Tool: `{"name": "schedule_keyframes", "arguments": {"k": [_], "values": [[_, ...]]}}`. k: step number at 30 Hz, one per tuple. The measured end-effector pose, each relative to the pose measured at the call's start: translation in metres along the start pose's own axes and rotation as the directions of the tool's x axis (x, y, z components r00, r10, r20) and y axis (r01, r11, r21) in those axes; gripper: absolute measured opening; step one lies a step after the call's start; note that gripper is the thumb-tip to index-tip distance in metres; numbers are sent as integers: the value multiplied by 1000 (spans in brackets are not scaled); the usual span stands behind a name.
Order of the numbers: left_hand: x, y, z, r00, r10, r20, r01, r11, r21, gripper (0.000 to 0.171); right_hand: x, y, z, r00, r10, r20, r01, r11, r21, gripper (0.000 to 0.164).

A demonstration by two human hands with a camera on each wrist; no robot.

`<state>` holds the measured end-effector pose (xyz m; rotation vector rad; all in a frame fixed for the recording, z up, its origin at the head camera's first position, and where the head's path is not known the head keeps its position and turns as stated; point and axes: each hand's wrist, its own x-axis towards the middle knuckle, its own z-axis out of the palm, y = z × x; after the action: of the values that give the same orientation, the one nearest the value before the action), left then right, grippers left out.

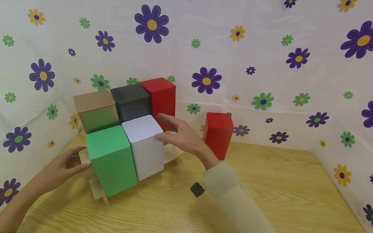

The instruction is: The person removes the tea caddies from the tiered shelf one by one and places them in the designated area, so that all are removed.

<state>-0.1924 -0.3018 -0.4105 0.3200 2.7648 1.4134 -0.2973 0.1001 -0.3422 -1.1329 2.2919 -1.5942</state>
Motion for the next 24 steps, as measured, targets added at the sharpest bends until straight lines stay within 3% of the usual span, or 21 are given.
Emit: {"name": "schedule_keyframes", "arguments": {"k": [24], "values": [[0, 0, 0, 1000, -2, -3, 2, 1000, 9, 76, 7, -5, 18, 999, 29, -14, -30, 994, -105, 75]]}}
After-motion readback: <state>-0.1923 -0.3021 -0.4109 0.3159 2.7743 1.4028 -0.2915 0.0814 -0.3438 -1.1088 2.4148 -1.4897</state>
